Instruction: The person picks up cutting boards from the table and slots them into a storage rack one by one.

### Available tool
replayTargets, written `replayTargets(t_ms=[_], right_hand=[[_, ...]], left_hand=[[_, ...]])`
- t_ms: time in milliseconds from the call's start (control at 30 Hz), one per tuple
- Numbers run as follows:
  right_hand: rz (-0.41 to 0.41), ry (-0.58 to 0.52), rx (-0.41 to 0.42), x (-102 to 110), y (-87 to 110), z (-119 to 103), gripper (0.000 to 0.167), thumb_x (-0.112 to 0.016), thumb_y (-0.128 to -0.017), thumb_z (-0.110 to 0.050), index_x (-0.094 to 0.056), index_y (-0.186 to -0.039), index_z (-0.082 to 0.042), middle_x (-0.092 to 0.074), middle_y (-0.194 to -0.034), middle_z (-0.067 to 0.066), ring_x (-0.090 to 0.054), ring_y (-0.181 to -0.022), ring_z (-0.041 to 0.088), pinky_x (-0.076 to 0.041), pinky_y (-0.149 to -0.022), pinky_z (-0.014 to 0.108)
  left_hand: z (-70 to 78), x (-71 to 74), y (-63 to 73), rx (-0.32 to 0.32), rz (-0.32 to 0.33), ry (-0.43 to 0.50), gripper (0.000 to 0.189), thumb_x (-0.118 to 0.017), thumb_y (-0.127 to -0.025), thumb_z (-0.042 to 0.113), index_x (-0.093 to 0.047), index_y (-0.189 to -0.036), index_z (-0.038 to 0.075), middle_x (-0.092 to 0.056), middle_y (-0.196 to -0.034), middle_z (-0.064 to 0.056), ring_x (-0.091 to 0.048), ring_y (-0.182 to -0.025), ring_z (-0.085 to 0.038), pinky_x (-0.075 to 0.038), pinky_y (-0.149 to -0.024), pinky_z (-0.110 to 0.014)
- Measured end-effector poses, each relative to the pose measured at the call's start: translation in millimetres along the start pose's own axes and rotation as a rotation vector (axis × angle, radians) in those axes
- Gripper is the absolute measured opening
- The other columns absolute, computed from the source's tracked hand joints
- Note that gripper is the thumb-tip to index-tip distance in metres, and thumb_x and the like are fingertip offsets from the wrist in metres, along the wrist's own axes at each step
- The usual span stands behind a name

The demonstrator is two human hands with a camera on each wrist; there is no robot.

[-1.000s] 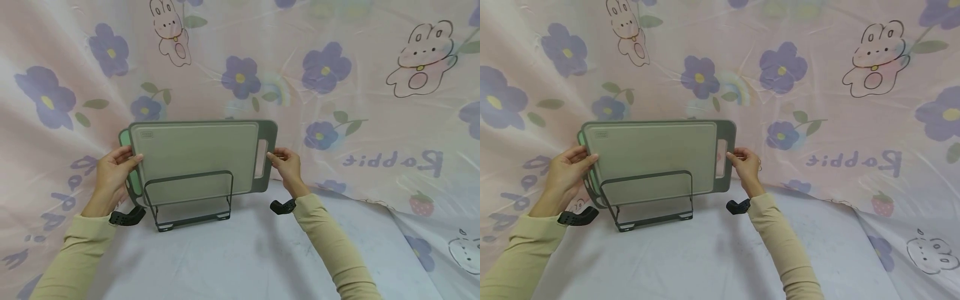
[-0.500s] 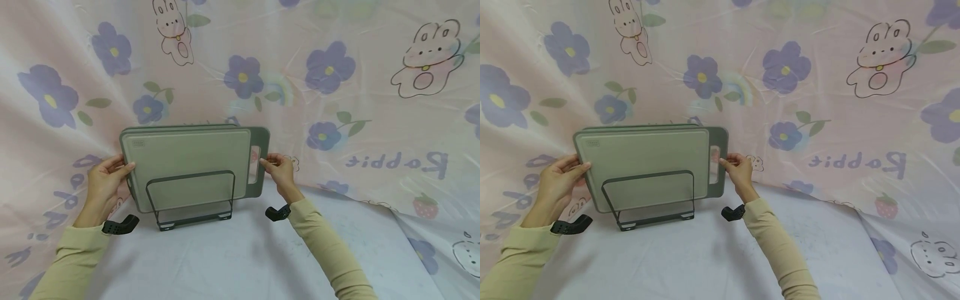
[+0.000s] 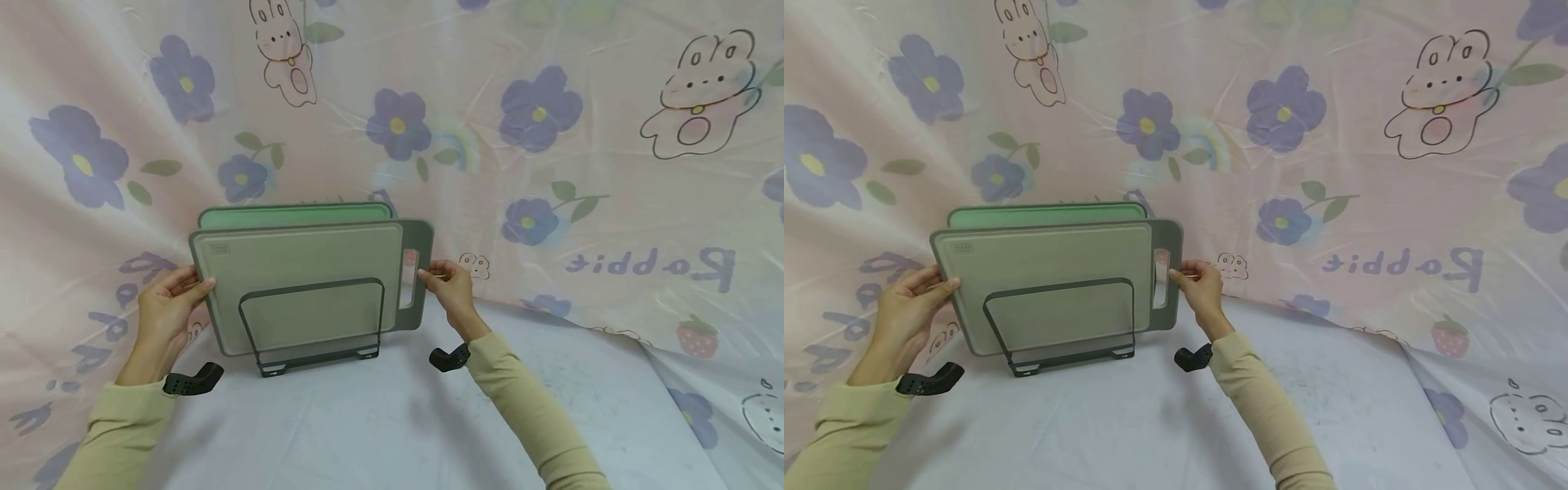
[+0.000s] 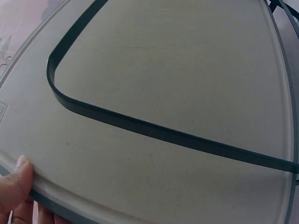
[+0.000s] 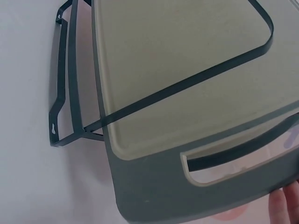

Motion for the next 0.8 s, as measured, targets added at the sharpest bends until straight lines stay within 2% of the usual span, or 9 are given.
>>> replayTargets(t_ms=[200,567,800], right_hand=[[-0.004,0.012,-0.011,0,3.6,4,0.019,-0.076,-0.085,-0.006,-0.066,-0.099,0.003,-0.061,-0.090,0.009,-0.057,-0.078,0.015,-0.053,-0.068,0.022],[0.006,0.000,0.016,-2,5.6,7,0.020,-0.077,-0.084,-0.007,-0.067,-0.099,0.002,-0.063,-0.091,0.009,-0.059,-0.080,0.016,-0.054,-0.070,0.024],[-0.008,-0.016,-0.008,-1,8.3,11,0.021,-0.076,-0.086,-0.011,-0.067,-0.101,0.000,-0.063,-0.096,0.011,-0.061,-0.087,0.020,-0.055,-0.078,0.028]], left_hand=[[-4.6,2.1,1.2,-0.002,0.015,0.005,0.025,-0.078,-0.077,-0.007,-0.076,-0.096,0.010,-0.071,-0.086,0.002,-0.065,-0.078,-0.007,-0.053,-0.069,-0.018],[-9.6,4.1,2.0,-0.010,0.025,0.083,0.026,-0.076,-0.077,-0.011,-0.077,-0.093,0.009,-0.072,-0.084,0.000,-0.066,-0.077,-0.008,-0.054,-0.069,-0.018],[-14.2,7.1,2.2,-0.021,-0.012,0.107,0.027,-0.073,-0.079,-0.013,-0.076,-0.097,0.007,-0.071,-0.087,-0.001,-0.065,-0.080,-0.009,-0.053,-0.072,-0.019]])
Point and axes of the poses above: each hand's wrist, its own y-axis away from the middle knuckle, its own x-axis out of the back of the hand, z = x × y, the point moved 6 cm from there along -y, towards the middle knuckle
